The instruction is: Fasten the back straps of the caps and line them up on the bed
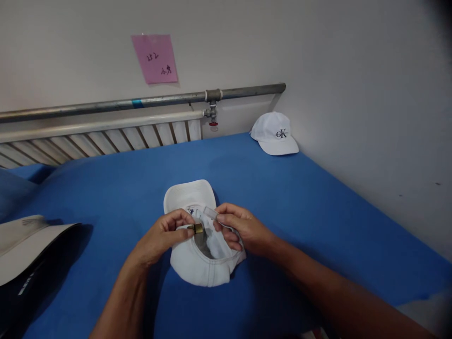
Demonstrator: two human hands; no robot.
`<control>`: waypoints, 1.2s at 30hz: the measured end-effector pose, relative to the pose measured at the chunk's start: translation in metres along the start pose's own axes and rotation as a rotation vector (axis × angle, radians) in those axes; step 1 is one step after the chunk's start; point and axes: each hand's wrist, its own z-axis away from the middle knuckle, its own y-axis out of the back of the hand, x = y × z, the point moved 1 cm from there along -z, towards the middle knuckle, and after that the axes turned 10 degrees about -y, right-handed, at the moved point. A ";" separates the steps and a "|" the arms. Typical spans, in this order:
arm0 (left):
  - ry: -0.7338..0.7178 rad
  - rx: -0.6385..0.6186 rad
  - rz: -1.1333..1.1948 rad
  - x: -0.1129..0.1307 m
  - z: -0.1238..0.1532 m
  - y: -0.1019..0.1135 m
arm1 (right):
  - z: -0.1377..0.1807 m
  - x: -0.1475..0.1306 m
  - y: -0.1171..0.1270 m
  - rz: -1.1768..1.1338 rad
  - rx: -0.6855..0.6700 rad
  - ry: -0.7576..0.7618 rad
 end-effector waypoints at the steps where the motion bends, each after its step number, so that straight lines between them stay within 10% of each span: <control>1: 0.002 0.005 0.000 0.000 0.000 0.000 | 0.000 0.001 0.000 0.015 -0.002 0.002; 36: 0.002 0.046 0.127 0.001 0.000 -0.002 | -0.002 0.010 -0.009 0.015 -0.001 0.060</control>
